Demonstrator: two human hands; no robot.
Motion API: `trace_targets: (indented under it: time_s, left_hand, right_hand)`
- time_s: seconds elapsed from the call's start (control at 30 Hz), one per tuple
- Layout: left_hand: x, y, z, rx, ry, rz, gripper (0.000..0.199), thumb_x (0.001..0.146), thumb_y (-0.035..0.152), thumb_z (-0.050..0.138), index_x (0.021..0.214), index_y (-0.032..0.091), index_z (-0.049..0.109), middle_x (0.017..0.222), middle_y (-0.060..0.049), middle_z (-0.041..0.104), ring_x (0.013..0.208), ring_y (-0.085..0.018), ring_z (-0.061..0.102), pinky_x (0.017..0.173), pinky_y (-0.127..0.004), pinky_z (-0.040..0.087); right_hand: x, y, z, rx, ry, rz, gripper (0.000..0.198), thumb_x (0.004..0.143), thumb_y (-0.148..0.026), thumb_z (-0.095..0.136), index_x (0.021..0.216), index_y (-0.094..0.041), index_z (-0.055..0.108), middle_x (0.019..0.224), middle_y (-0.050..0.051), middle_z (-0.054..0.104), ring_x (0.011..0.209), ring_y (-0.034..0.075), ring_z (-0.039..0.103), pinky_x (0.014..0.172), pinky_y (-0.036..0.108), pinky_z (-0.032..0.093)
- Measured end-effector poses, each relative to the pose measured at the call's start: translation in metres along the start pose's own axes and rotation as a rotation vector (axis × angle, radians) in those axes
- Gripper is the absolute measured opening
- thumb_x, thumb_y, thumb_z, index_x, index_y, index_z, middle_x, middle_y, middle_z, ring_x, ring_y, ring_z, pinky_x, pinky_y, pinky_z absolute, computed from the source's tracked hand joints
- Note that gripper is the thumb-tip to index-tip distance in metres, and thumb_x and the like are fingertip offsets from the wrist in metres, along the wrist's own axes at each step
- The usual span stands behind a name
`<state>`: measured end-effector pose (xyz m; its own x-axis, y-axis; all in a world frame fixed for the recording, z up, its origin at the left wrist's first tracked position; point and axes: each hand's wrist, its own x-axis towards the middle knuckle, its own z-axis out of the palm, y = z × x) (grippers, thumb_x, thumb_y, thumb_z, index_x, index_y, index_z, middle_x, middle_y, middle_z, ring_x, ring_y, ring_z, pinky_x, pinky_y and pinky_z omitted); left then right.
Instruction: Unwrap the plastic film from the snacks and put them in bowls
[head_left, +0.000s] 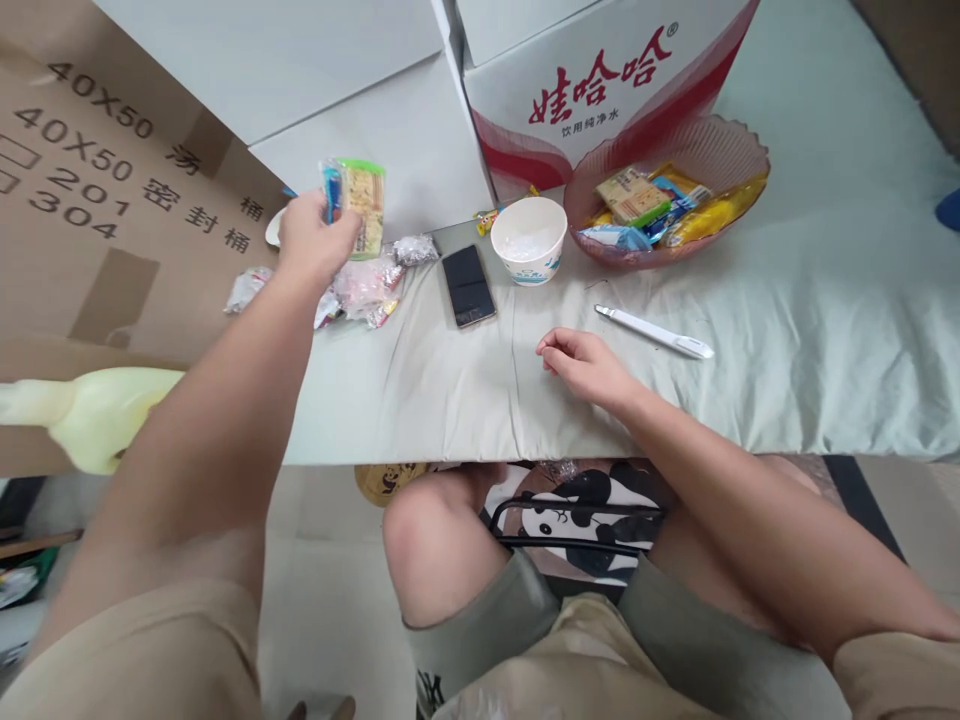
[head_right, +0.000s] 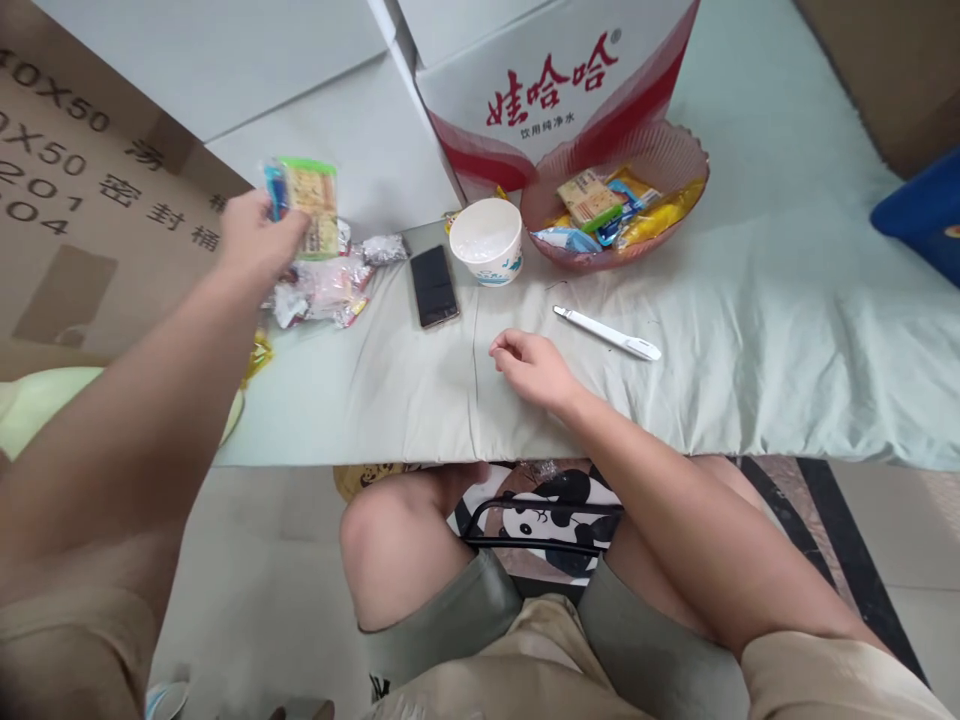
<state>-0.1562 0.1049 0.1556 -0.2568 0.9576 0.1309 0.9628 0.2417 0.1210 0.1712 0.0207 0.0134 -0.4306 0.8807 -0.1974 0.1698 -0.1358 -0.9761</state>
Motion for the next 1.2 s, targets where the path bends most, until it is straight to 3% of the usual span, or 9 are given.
trace_targets:
  time_s: [0.1,0.2,0.33,0.43,0.57,0.73,0.9,1.1,1.2]
  left_hand:
    - [-0.012,0.007,-0.01,-0.535,0.206,-0.104,0.06,0.085,0.068,0.055,0.116,0.016,0.06,0.121,0.0,0.071,0.104,-0.018,0.057,0.093,-0.037,0.05]
    - [-0.052,0.026,0.002,-0.896,0.186,-0.004,0.06,0.074,0.069,0.067,0.118,0.03,0.057,0.132,0.005,0.069,0.118,-0.022,0.058,0.102,-0.046,0.049]
    - [-0.131,0.06,0.058,-0.987,0.081,0.186,0.048,0.069,0.058,0.08,0.104,0.03,0.062,0.122,-0.003,0.071,0.125,-0.028,0.061,0.113,-0.051,0.043]
    - [-0.171,0.086,0.105,-0.94,-0.019,0.346,0.031,0.078,0.054,0.074,0.089,0.026,0.067,0.139,-0.008,0.062,0.147,-0.032,0.043,0.124,-0.052,0.029]
    - [-0.18,0.105,0.136,-1.221,-0.028,0.059,0.054,0.076,0.059,0.075,0.122,0.035,0.061,0.157,-0.006,0.046,0.151,-0.031,0.038,0.117,-0.05,0.04]
    - [-0.17,0.105,0.143,-1.594,-0.615,-0.105,0.067,0.068,0.063,0.08,0.122,0.026,0.063,0.123,-0.011,0.07,0.117,-0.032,0.067,0.095,-0.044,0.056]
    - [-0.169,0.106,0.146,-1.464,-0.581,-0.003,0.046,0.07,0.033,0.082,0.112,0.021,0.067,0.108,-0.005,0.074,0.101,-0.023,0.069,0.094,-0.036,0.053]
    - [-0.175,0.105,0.145,-1.379,-0.589,0.022,0.035,0.075,0.027,0.074,0.109,0.02,0.067,0.102,-0.005,0.074,0.096,-0.024,0.069,0.087,-0.037,0.056]
    - [-0.18,0.109,0.148,-1.407,-0.573,-0.04,0.027,0.077,0.028,0.074,0.102,0.02,0.066,0.094,-0.004,0.073,0.089,-0.022,0.07,0.08,-0.035,0.058]
  right_hand:
    - [-0.002,0.0,0.0,0.025,0.006,-0.004,0.008,0.079,-0.029,0.057,0.077,-0.021,0.06,0.069,-0.001,0.063,0.067,0.015,0.056,0.069,0.029,0.041]
    - [-0.004,-0.003,0.0,0.17,0.0,0.026,0.014,0.081,-0.035,0.06,0.081,-0.021,0.06,0.07,0.0,0.063,0.066,0.016,0.059,0.069,0.03,0.044]
    - [-0.007,-0.009,-0.001,0.578,-0.14,0.199,0.037,0.085,-0.055,0.058,0.104,-0.023,0.059,0.089,0.005,0.072,0.076,0.02,0.068,0.072,0.034,0.053]
    - [-0.007,-0.008,-0.001,0.68,-0.145,0.19,0.046,0.077,-0.048,0.068,0.116,-0.025,0.055,0.099,0.004,0.071,0.08,0.019,0.068,0.073,0.033,0.055]
    - [-0.003,0.001,-0.002,0.553,0.05,0.062,0.068,0.069,-0.031,0.076,0.13,-0.029,0.046,0.106,0.003,0.07,0.092,0.021,0.068,0.078,0.033,0.057]
    - [-0.001,0.009,-0.005,0.235,0.08,-0.217,0.073,0.08,-0.041,0.068,0.146,-0.027,0.039,0.136,0.011,0.062,0.119,0.027,0.063,0.099,0.043,0.055]
    - [-0.001,0.012,-0.01,-0.208,0.3,-0.383,0.082,0.082,-0.048,0.069,0.154,-0.026,0.036,0.162,0.013,0.037,0.143,0.034,0.043,0.108,0.05,0.047]
    - [-0.003,0.008,-0.014,-0.4,0.338,-0.434,0.034,0.093,-0.043,0.052,0.117,-0.026,0.07,0.134,0.011,0.066,0.126,0.031,0.061,0.109,0.051,0.046]
    - [-0.006,0.008,-0.01,-0.516,0.382,-0.497,0.031,0.093,-0.035,0.048,0.108,-0.027,0.074,0.122,0.009,0.073,0.124,0.031,0.063,0.111,0.052,0.044]
